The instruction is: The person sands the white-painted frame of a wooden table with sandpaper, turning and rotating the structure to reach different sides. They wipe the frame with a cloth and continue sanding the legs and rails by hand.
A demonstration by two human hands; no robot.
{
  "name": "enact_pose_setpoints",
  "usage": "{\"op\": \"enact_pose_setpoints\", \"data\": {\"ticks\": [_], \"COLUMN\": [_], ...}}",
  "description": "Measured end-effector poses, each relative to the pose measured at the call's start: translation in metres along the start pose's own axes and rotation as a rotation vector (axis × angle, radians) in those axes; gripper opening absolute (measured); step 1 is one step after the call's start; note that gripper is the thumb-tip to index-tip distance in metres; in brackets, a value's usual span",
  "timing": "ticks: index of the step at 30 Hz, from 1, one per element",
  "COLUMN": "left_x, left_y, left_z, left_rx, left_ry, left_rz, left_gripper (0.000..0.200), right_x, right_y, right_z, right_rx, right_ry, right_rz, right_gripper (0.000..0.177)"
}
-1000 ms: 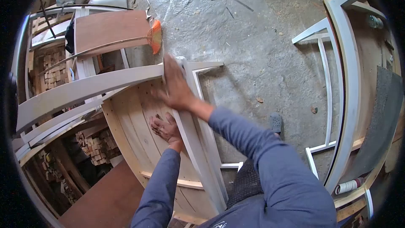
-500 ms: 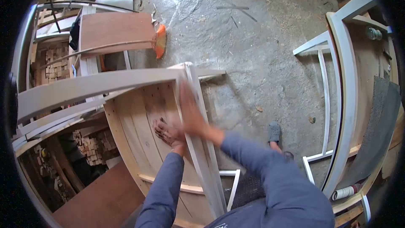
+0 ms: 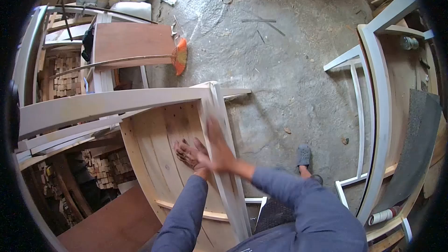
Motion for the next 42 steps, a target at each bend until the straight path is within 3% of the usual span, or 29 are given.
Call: {"op": "enact_pose_setpoints", "data": {"ticks": [3,7,10,11,12,14,17,19,20,21,22,23,25,26,27,28,29,31,33,35,37,39,40,42], "left_x": [0.004,0.006,0.005,0.004,-0.018,-0.029,-0.033,-0.033,-0.006,-0.015,-0.04,-0.06,-0.042,-0.001,0.014,0.028,-0.029,-0.014,-0.003,0.004,0.002,-0.001,0.0,0.008], "left_y": [-0.003,-0.003,-0.005,-0.002,0.003,0.015,0.006,0.007,-0.002,-0.004,0.002,0.015,0.015,0.01,0.005,0.001,0.016,0.0,-0.006,-0.005,0.01,0.001,0.0,-0.008], "left_z": [-0.005,-0.008,-0.012,-0.001,0.026,0.035,0.042,0.038,0.006,0.018,0.04,0.063,0.071,0.013,0.008,0.003,0.028,0.014,-0.011,-0.017,-0.013,-0.006,-0.012,-0.026], "left_rx": [-0.041,-0.083,-0.102,-0.093,-0.174,-0.179,-0.142,-0.121,-0.207,-0.237,-0.275,-0.324,-0.296,0.012,0.051,0.092,-0.174,-0.05,-0.148,-0.216,-0.244,-0.217,-0.111,-0.106], "left_ry": [0.009,0.007,-0.005,-0.012,-0.106,-0.116,-0.109,-0.104,-0.072,0.0,0.066,0.124,0.388,0.054,-0.443,-0.937,-0.039,-0.112,-0.015,0.111,0.048,-0.103,0.01,0.023], "left_rz": [-0.04,-0.056,-0.018,0.0,-0.081,-0.036,0.037,0.056,-0.044,-0.05,-0.056,-0.07,-0.153,0.072,0.072,0.106,0.051,-0.026,-0.055,-0.035,-0.044,-0.056,-0.081,-0.081], "left_gripper": [0.067,0.067,0.07,0.072,0.082,0.084,0.088,0.09,0.1,0.098,0.095,0.093,0.07,0.064,0.073,0.083,0.077,0.085,0.076,0.076,0.079,0.081,0.078,0.076], "right_x": [-0.013,0.032,0.014,-0.021,-0.054,-0.134,-0.135,-0.053,-0.045,-0.035,-0.04,-0.087,-0.148,-0.169,-0.183,-0.15,-0.118,-0.026,-0.05,-0.196,-0.305,-0.295,-0.274,-0.163], "right_y": [0.013,-0.094,-0.086,-0.095,-0.109,-0.151,-0.161,-0.122,-0.117,-0.115,-0.118,-0.136,-0.154,-0.161,-0.163,-0.152,-0.139,-0.118,-0.138,-0.183,-0.214,-0.212,-0.215,-0.175], "right_z": [-0.003,-0.033,-0.023,-0.029,-0.027,-0.047,-0.043,-0.016,-0.02,-0.024,-0.015,-0.019,-0.035,-0.042,-0.044,-0.036,-0.034,-0.016,-0.028,-0.055,-0.062,-0.055,-0.052,-0.04], "right_rx": [-0.019,0.163,0.228,0.194,0.189,0.134,0.163,0.338,0.324,0.312,0.333,0.345,0.319,0.273,0.226,0.202,0.2,0.178,0.149,0.125,0.099,0.027,-0.004,-0.048], "right_ry": [-0.108,-0.209,-0.419,-0.223,-0.294,-0.057,0.054,0.159,0.19,0.225,0.192,0.156,0.079,0.038,-0.01,0.085,0.2,0.198,-0.06,0.11,-0.067,0.092,0.186,0.132], "right_rz": [0.04,0.036,0.041,-0.07,-0.125,-0.325,-0.428,-0.046,0.047,0.138,0.071,0.017,-0.122,-0.216,-0.305,-0.39,-0.204,0.044,0.283,-0.296,-0.717,-0.826,-0.895,-0.763], "right_gripper": [0.116,0.11,0.11,0.112,0.109,0.108,0.098,0.095,0.095,0.096,0.096,0.096,0.096,0.097,0.097,0.099,0.101,0.105,0.105,0.103,0.105,0.106,0.106,0.105]}}
Point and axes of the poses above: each hand's wrist, its own y-axis away from the middle knuckle, its own z-axis out of the palm, x = y × z, the point moved 7 cm from there along -y, towards the middle knuckle, and after that the axes turned 11 degrees about -z, right-handed, at the moved point
